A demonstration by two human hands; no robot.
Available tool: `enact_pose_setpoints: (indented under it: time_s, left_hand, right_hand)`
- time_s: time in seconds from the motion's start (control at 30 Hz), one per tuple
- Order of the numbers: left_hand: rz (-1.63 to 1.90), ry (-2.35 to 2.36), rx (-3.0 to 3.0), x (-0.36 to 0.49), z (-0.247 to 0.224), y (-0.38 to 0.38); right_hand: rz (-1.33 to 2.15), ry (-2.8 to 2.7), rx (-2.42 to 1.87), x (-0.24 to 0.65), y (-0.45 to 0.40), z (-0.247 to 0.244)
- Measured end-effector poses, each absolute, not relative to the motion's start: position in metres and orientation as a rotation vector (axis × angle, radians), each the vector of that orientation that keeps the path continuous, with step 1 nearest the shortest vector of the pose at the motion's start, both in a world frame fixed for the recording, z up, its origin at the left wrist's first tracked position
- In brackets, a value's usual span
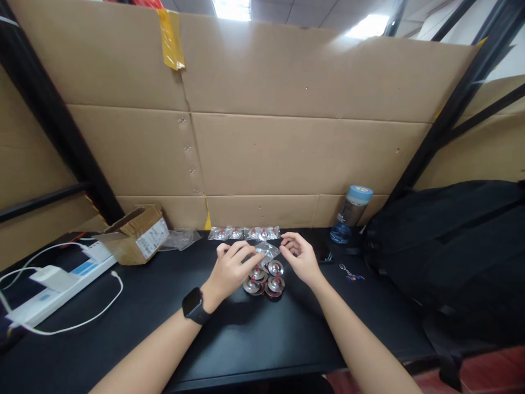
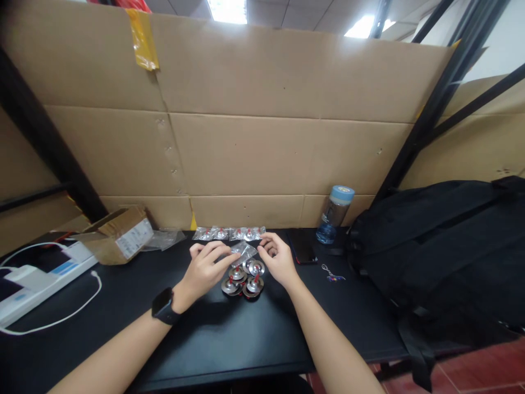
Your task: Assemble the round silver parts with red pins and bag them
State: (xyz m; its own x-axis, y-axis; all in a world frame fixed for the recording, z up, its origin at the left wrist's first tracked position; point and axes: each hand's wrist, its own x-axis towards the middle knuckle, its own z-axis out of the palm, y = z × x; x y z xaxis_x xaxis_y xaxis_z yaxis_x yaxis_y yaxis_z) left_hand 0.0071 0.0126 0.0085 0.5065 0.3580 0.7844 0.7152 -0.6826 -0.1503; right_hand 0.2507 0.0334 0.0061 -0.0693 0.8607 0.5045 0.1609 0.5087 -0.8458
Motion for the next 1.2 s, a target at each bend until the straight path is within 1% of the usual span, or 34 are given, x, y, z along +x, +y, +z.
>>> enact_pose_setpoints:
  time_s: [0.17, 0.27, 0.43, 0.57, 0.77, 0.83, 0.93, 1.03, 1.13, 1.2]
  left_hand:
    - [-0.851, -0.975, -2.110, -0.007, 0.000, 0.027]
    - [-0.737, -1.115, -2.089, -0.017, -0.006, 0.041]
    - [-0.695, -1.399, -2.034, -0.037, -0.001, 0.056]
    - [-0.820, -1.605, -1.887, -0.065, 0.012, 0.058]
    - [-1.326, -1.851, -1.541, -0.126, 0.021, 0.068]
    - [-1.391, -1.867, -1.440, -0.142, 0.017, 0.072]
    - [-1.342, -1.933, -1.415, -0.153, 0.006, 0.075]
    - [-1.197, -2.012, -1.459, -0.150, -0.001, 0.075]
    - [-1.030, -2.017, -1.433, -0.141, -0.001, 0.072]
    - [-0.978, -1.985, -1.415, -0.133, 0.001, 0.069]
  right_hand:
    - [0.735, -1.601, -0.928, 0.253, 0.034, 0.004]
    - [0.727, -1.629, -0.943, 0.253, 0.036, 0.002]
    - [0.698, -1.667, -0.959, 0.253, 0.037, 0.001]
    - [0.683, -1.695, -0.952, 0.251, 0.034, 0.002]
    - [0.657, -1.727, -0.970, 0.251, 0.032, 0.003]
    - [0.653, -1.737, -0.976, 0.251, 0.032, 0.003]
    - [0.647, -1.751, -0.977, 0.251, 0.032, 0.003]
    - [0.630, -1.775, -0.978, 0.251, 0.032, 0.004]
    - [0.603, -1.806, -0.982, 0.251, 0.032, 0.005]
    - [0.586, -1.819, -0.982, 0.251, 0.031, 0.006]
